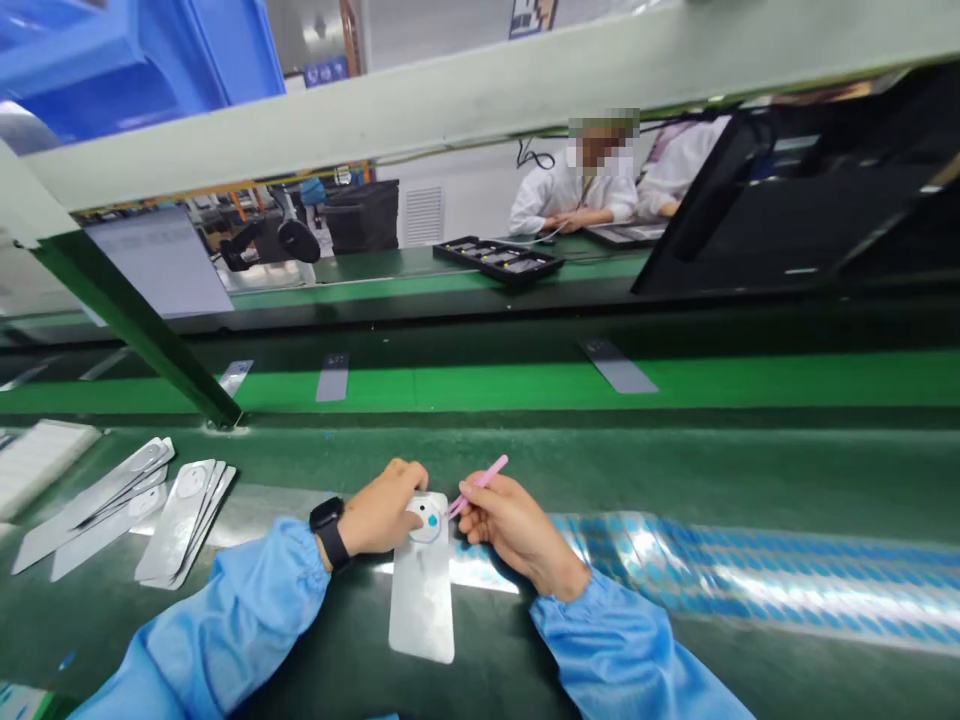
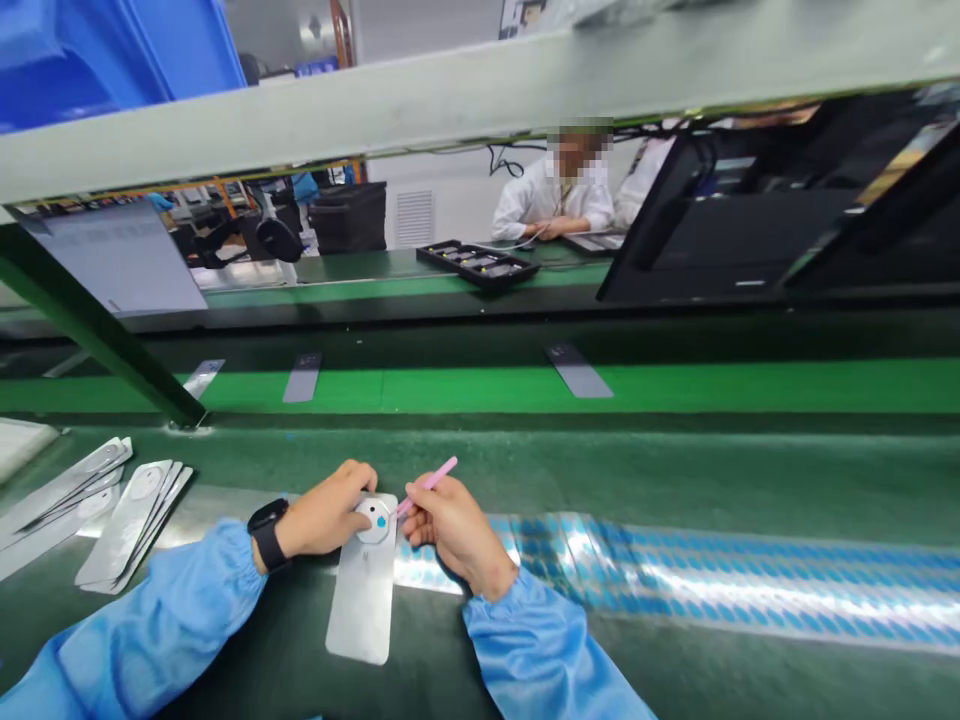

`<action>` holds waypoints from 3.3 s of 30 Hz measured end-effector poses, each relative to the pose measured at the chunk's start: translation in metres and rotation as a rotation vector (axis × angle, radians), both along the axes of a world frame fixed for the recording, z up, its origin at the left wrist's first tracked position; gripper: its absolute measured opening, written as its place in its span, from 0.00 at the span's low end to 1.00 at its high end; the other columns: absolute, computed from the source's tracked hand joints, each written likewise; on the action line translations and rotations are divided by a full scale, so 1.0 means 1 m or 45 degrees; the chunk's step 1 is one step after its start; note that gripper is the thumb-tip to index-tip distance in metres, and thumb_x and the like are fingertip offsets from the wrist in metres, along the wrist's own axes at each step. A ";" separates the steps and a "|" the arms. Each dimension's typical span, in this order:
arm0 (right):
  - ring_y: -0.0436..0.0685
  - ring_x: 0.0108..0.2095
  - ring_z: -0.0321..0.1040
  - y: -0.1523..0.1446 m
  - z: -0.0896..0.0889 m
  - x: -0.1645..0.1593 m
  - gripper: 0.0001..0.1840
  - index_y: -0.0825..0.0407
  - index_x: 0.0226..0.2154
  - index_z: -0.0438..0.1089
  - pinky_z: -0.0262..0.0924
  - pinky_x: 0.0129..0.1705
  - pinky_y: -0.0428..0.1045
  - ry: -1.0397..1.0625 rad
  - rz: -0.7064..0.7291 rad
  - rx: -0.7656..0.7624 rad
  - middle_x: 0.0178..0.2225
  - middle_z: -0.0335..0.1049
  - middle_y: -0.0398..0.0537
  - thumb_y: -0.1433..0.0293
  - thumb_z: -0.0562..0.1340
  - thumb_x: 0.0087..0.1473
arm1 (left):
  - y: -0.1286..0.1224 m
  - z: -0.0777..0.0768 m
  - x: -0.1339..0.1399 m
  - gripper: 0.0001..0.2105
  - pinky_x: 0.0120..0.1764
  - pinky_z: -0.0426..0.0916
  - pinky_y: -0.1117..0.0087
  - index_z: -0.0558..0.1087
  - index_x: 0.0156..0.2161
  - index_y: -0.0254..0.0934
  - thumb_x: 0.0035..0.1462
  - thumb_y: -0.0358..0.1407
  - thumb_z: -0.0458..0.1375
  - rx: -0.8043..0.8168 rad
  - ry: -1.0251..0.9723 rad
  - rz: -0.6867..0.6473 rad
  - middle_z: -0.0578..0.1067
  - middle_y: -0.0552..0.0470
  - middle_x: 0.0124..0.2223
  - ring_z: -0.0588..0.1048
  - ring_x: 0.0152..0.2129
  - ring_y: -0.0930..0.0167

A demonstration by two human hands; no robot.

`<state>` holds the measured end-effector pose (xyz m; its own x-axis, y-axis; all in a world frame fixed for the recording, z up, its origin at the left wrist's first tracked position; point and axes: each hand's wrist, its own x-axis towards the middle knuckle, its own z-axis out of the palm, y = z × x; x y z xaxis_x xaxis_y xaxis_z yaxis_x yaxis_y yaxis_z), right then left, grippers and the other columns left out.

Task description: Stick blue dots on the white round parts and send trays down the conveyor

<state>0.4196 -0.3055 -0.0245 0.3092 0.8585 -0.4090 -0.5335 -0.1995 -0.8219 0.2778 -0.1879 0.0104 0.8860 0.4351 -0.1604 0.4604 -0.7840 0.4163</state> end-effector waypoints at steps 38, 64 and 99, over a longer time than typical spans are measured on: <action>0.51 0.16 0.68 -0.024 -0.002 0.009 0.11 0.52 0.25 0.63 0.62 0.18 0.44 -0.762 0.142 -0.206 0.17 0.70 0.43 0.63 0.63 0.48 | -0.028 -0.010 -0.060 0.06 0.33 0.66 0.72 0.72 0.35 0.39 0.53 0.33 0.53 -0.327 -0.236 0.520 0.76 0.55 0.30 0.75 0.29 0.70; 0.49 0.15 0.65 -0.024 0.015 0.003 0.21 0.52 0.21 0.64 0.60 0.19 0.44 -0.575 0.112 -0.207 0.14 0.68 0.44 0.52 0.66 0.41 | -0.026 -0.036 -0.045 0.22 0.54 0.54 0.50 0.72 0.44 0.42 0.41 0.40 0.71 0.007 -0.232 -0.058 0.70 0.48 0.55 0.59 0.56 0.54; 0.49 0.15 0.66 0.008 0.010 -0.016 0.10 0.53 0.23 0.63 0.61 0.17 0.42 -0.708 0.180 -0.341 0.16 0.69 0.42 0.69 0.60 0.54 | -0.028 -0.037 -0.047 0.20 0.52 0.56 0.49 0.72 0.39 0.40 0.41 0.39 0.71 0.027 -0.249 -0.109 0.71 0.48 0.55 0.59 0.56 0.53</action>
<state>0.4034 -0.2977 -0.0148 0.4281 0.7967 -0.4266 0.0054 -0.4743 -0.8803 0.2306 -0.2158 -0.0266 0.9332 0.3583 0.0266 0.3038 -0.8265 0.4740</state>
